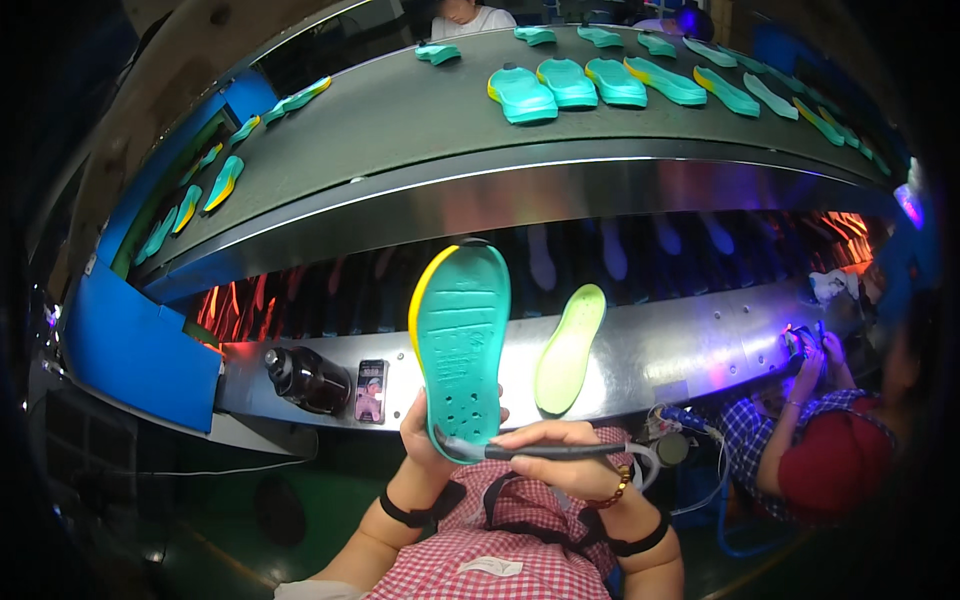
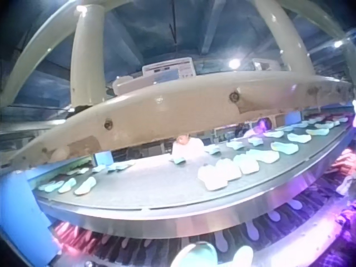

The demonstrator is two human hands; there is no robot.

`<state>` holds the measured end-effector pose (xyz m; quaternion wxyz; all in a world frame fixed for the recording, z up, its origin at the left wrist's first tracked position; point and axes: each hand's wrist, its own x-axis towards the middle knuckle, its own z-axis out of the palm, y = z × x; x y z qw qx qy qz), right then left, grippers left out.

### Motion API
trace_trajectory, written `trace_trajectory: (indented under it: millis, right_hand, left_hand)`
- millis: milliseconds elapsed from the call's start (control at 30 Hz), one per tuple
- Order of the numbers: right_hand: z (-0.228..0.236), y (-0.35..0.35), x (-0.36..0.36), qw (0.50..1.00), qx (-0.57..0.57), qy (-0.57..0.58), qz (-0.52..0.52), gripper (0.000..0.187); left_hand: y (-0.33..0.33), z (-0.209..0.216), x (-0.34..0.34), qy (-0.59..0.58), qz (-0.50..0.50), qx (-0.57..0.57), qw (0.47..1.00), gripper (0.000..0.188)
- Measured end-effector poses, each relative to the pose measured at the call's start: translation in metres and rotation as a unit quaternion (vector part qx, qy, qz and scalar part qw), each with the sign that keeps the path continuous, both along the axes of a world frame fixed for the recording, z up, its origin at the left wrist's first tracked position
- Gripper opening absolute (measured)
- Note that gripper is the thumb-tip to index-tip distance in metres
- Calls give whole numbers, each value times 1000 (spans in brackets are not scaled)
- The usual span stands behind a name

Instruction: Applying a liquid treatment to the surface of shoe soles using a brush on a factory assembly line.

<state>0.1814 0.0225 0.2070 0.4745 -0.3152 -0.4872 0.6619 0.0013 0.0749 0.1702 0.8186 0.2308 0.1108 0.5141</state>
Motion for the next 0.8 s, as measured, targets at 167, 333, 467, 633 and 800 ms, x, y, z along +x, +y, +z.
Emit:
trace_trajectory:
  millis: [167, 333, 467, 633, 800]
  right_hand:
    - [24, 11, 19, 969, 188, -153, 57, 22]
    - [36, 13, 27, 923, 288, -185, 178, 25]
    - [43, 17, 38, 904, 344, -219, 128, 25]
    - [51, 18, 48, 882, 307, -258, 249, 23]
    - [40, 12, 52, 913, 297, -257, 106, 21]
  left_hand:
    - [8, 10, -14, 75, -121, 46, 989, 57]
    - [19, 21, -17, 123, -229, 5, 966, 57]
    - [16, 32, -17, 201, -306, 22, 930, 58]
    - [20, 28, -16, 284, -344, 43, 894, 56]
    - [21, 37, -22, 222, -336, 8, 915, 55]
